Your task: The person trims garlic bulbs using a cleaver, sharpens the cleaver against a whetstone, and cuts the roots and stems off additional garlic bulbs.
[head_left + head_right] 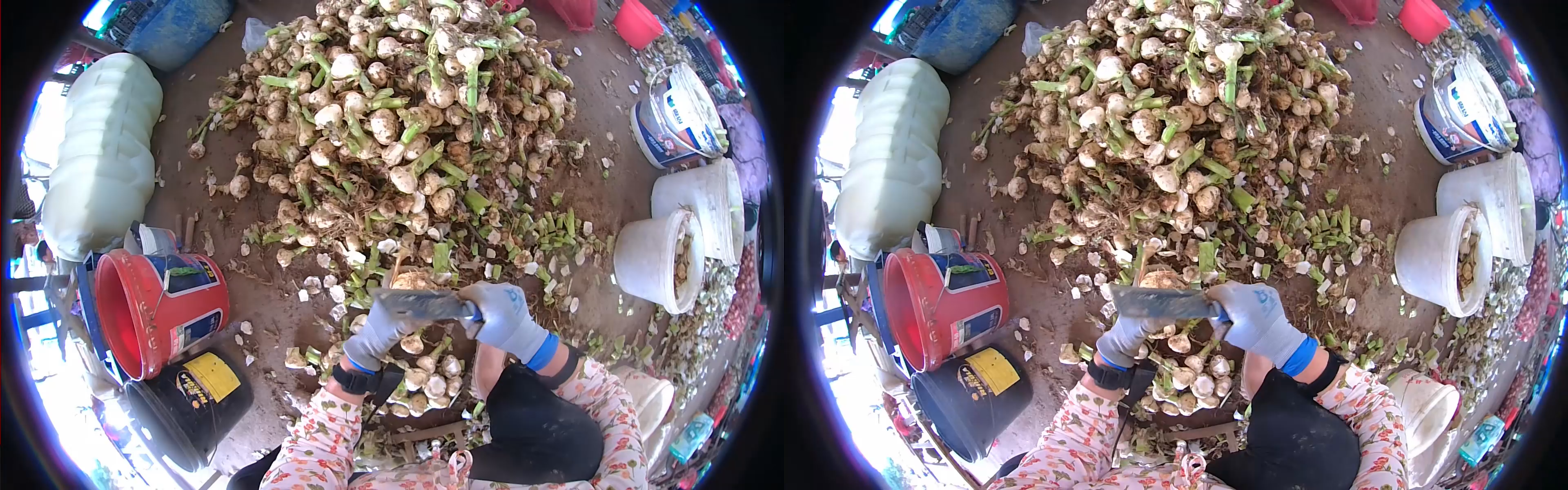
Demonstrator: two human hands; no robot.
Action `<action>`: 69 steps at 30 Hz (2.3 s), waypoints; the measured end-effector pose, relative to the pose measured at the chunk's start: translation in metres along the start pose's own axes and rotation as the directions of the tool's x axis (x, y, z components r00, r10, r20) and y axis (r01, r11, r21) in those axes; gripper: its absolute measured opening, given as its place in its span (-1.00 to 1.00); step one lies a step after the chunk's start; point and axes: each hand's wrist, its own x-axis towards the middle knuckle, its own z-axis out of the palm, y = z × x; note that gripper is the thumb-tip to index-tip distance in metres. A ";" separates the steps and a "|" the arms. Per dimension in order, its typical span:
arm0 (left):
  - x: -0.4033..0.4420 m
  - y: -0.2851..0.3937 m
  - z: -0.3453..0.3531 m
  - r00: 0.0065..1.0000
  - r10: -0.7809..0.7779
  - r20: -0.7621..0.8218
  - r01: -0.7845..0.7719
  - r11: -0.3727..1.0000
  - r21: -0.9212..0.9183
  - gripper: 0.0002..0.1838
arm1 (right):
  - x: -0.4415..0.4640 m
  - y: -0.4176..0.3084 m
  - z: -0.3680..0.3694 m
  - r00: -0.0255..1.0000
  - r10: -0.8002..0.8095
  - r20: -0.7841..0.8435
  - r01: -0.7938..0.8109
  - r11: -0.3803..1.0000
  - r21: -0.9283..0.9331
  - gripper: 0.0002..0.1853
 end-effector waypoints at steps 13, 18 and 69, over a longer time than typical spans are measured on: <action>-0.025 -0.003 0.019 0.991 0.127 0.036 -0.110 0.943 -0.314 -0.26 | 0.006 0.012 0.006 1.000 0.005 0.012 -0.003 0.985 -0.171 -0.77; -0.024 0.043 0.038 0.989 0.126 0.077 -0.106 0.968 -0.228 -0.14 | -0.007 0.056 0.005 0.857 0.515 0.013 -0.510 0.846 0.154 -0.73; 0.082 -0.038 -0.029 0.996 0.011 0.094 -0.090 -0.192 0.977 -0.44 | -0.012 0.058 0.016 0.885 0.466 -0.008 -0.429 0.822 0.374 -0.59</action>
